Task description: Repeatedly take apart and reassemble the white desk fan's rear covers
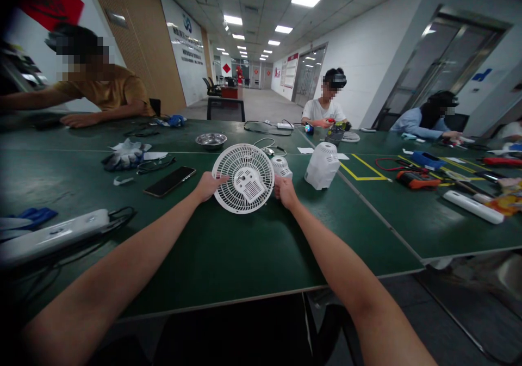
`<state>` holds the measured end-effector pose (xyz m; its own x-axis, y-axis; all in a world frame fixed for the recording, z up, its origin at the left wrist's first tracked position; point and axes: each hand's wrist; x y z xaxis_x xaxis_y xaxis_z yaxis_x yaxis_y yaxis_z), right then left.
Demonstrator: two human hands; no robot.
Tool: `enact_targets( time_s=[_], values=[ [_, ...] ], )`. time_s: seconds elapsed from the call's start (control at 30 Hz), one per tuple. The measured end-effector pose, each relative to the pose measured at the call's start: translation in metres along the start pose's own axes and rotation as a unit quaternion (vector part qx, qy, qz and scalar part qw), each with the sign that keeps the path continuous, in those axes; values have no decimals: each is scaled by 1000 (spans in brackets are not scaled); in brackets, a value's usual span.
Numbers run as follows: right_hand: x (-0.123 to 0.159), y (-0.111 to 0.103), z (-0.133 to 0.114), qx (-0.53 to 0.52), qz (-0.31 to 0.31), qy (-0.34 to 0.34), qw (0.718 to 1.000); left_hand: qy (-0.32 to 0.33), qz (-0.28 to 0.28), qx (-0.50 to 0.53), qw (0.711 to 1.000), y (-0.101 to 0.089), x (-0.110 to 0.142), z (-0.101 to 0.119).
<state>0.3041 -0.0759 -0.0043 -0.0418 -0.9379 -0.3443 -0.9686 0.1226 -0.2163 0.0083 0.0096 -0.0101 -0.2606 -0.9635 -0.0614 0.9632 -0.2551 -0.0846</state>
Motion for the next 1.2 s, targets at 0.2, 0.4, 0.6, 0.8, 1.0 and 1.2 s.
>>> enact_targets(
  time_s=[0.2,0.4,0.6,0.8,1.0,1.2],
  values=[
    [18,16,-7,-145,-61,17,987,51,25,-68,996,-1,4,2],
    [24,15,-12,-70,-62,-101,990,150,107,-174,967,5,6,4],
    [18,21,-4,-13,54,-190,980,131,106,-71,983,9,-1,-7],
    [21,14,-15,136,110,-279,944,59,79,55,994,-1,0,-11],
    [25,3,-23,302,98,-381,868,-118,-106,258,953,-13,7,2],
    [30,4,-19,400,17,-451,798,-165,-195,374,892,-16,13,6]
  ],
)
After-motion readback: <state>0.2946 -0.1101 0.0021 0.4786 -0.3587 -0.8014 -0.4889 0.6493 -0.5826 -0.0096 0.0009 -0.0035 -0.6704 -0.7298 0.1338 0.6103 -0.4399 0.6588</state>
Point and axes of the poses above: each hand's wrist, its own x-axis away from the middle knuckle, its own y-axis out of the palm, z = x × y, and after that the axes turned 6 degrees about -y, right-handed
